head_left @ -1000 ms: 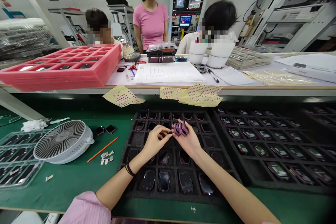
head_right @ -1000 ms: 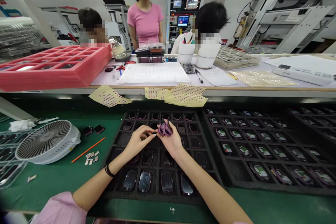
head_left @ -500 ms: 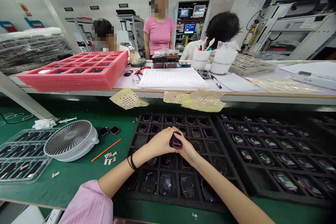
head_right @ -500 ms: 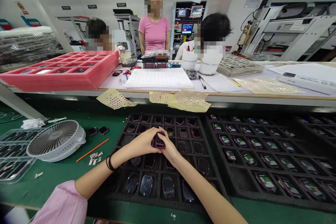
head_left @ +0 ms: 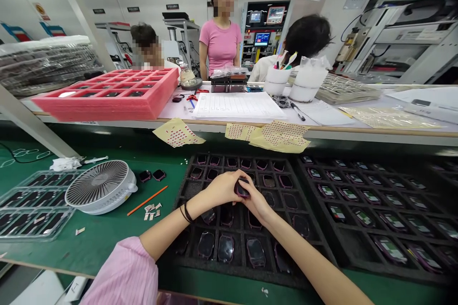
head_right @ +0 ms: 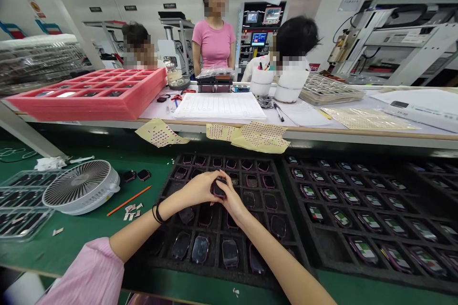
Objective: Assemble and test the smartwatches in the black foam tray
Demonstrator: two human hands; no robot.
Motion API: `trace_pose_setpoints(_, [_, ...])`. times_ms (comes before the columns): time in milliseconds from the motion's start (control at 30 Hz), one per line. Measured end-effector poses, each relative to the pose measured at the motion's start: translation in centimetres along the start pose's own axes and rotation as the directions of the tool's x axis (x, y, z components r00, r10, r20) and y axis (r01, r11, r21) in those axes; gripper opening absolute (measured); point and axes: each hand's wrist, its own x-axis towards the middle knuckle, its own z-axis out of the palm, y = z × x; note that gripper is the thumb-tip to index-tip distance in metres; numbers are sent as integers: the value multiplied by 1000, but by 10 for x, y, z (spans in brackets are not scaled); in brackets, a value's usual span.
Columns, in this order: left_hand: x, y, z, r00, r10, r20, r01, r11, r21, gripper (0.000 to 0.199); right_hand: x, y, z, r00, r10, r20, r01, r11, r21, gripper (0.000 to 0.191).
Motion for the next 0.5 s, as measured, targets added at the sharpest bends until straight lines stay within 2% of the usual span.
trace_pose_setpoints(67, [0,-8,-8,999,38,3,-37,984,-174,67,2,-5,-2,999,-28,-21,28,999,22,52])
trace_pose_setpoints(133, [-3,-19,-12,999,-10,-35,2,976,-220,49,3,-11,-4,997,-71,-30,73,996,46,52])
trace_pose_setpoints(200, [-7,-28,-11,996,-81,-49,76,993,-92,18,4,-15,-6,993,-107,-38,110,992,66,52])
trace_pose_setpoints(233, [-8,-31,-7,995,-94,-29,94,996,2,12,5,-17,-7,992,-121,-47,124,989,77,52])
trace_pose_setpoints(367, [-9,-33,15,994,-83,76,57,952,299,18,6,-16,-8,988,-134,-77,142,984,111,52])
trace_pose_setpoints(500, [-2,-27,30,986,-155,67,112,898,426,21,6,-13,-7,988,-142,-66,149,981,123,59])
